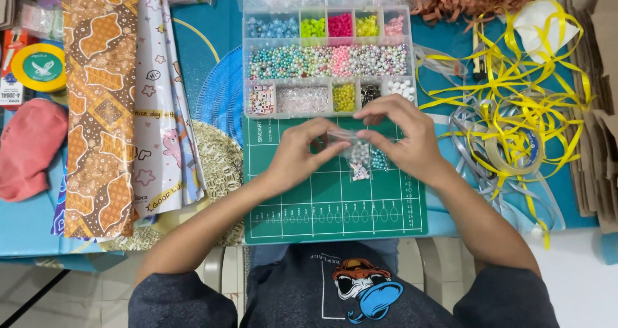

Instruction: A person is picking up small decorative beads from a multi-compartment storage box and placing them into a small clear plastic bag.

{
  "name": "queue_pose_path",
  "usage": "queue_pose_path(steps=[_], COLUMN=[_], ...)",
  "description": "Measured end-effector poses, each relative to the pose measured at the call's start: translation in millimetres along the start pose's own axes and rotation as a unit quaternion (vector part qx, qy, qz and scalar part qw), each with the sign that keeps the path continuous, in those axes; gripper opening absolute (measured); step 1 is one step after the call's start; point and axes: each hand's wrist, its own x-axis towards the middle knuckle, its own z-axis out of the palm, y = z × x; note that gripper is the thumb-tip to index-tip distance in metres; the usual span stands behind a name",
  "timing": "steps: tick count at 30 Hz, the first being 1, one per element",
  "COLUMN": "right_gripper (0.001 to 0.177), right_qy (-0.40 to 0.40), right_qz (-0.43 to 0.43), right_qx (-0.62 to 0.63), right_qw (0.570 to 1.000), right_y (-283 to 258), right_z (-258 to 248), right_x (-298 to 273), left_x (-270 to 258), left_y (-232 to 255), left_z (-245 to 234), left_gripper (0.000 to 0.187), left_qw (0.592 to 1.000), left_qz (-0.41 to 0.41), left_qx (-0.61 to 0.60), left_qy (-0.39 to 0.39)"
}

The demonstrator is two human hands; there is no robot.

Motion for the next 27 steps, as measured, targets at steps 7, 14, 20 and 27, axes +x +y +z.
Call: queue_pose_path(steps=[7, 14, 20, 27], right_gripper=[0.008, 0.008, 0.008, 0.008], right_qy=[-0.017, -0.012, -0.012, -0.038], right_qz=[0.018, 0.034, 0.019, -0.065], right_qx=[-0.003, 0.018, 0.016, -0.075], right_qw=[1.0, 0.999, 1.0, 0.994], right_y=[-11.8, -8.3, -8.6, -10.5], right_z=[10.3, 11.4, 9.7, 11.4], right_x=[-3.9, -8.0, -4.6, -3.5], left_x=[-3.8, -5.5, -3.1, -3.4], left_y=[1.5, -5.4, -1.8, 1.0], left_z=[0.2, 1.2, -4.7, -2.9], left_gripper=[0.015, 0.019, 0.009, 0.005], left_qw=[1.0, 0.997, 0.995, 0.999], left_qz=[-0.004, -0.047, -0.042, -0.01], left_qx=[0.003, -0.056, -0.076, -0.008], left_qy=[-0.022, 0.034, 0.049, 0.037])
